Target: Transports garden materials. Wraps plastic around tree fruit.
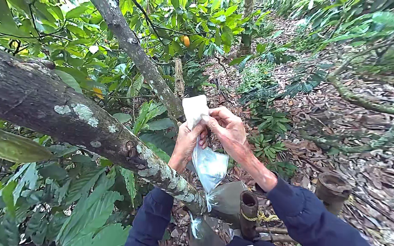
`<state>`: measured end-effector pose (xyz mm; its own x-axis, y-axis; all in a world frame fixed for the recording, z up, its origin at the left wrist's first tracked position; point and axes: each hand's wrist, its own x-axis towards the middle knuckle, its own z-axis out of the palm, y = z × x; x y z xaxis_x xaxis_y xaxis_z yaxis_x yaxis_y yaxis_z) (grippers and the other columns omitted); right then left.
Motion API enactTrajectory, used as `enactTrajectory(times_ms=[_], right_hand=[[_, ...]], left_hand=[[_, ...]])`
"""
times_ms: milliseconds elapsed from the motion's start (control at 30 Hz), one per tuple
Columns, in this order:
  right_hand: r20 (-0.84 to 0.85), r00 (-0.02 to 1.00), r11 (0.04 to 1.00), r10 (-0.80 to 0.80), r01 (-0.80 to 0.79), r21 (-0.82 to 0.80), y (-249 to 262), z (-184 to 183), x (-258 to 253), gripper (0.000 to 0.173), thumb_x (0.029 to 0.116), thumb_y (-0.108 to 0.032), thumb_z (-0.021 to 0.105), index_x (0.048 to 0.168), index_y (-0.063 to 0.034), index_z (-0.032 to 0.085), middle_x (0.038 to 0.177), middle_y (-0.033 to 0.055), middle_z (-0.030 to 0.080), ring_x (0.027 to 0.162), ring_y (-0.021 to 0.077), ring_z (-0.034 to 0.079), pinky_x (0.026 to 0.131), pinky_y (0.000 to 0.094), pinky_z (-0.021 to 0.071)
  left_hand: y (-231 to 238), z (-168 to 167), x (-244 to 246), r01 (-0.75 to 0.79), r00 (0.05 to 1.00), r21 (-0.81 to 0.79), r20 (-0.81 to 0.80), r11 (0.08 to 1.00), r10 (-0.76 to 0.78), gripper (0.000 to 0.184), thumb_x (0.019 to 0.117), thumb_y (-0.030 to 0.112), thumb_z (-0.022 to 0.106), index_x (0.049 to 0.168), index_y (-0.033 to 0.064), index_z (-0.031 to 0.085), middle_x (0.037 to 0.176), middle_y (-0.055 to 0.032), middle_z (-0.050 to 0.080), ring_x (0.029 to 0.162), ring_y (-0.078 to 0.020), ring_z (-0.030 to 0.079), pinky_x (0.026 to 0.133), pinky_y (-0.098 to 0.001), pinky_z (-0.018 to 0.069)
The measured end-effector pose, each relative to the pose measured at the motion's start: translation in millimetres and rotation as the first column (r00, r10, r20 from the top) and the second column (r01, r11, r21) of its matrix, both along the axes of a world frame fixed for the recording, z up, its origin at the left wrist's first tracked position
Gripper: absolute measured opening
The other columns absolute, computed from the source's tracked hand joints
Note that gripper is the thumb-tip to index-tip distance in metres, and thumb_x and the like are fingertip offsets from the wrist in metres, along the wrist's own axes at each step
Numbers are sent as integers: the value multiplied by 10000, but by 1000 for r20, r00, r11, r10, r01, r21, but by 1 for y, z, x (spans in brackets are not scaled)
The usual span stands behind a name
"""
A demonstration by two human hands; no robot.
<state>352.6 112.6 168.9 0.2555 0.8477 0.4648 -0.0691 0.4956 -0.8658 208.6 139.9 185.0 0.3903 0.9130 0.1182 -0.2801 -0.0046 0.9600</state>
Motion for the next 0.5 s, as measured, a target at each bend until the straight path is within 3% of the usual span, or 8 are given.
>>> enactTrajectory(times_ms=[133, 267, 400, 500], right_hand=[[-146, 988, 998, 55, -50, 36, 12, -1, 2, 121, 972, -153, 706, 1035, -49, 715, 862, 74, 735, 753, 172, 706, 715, 316, 609], [-215, 965, 988, 152, -144, 56, 13, -2, 4, 127, 955, -109, 717, 1035, -25, 665, 851, 99, 713, 735, 188, 695, 703, 322, 609], [-194, 957, 976, 217, -216, 25, 13, -4, 4, 233, 954, -114, 716, 1170, -33, 682, 951, 96, 723, 786, 180, 688, 724, 303, 600], [-151, 966, 978, 209, -205, 43, 15, -8, 3, 144, 952, -134, 727, 1048, -26, 734, 853, 70, 717, 710, 138, 656, 668, 266, 570]], left_hand=[[1, -2, -11, 133, 991, 21, -10, 991, -133, 188, 1006, 194, 649, 1024, 21, 578, 674, -30, 533, 482, -115, 508, 456, -267, 490], [2, -8, -19, 234, 970, -45, 73, 971, -230, 394, 1072, 420, 473, 1066, 35, 557, 676, -27, 531, 488, -124, 526, 455, -268, 500], [3, -8, -19, 193, 980, -63, 60, 979, -189, 453, 1101, 430, 358, 1025, 36, 567, 654, -41, 531, 476, -137, 521, 441, -273, 492], [3, -7, -18, 162, 986, -82, 50, 983, -158, 471, 1109, 419, 334, 973, 38, 576, 623, -51, 533, 451, -147, 521, 417, -279, 483]])
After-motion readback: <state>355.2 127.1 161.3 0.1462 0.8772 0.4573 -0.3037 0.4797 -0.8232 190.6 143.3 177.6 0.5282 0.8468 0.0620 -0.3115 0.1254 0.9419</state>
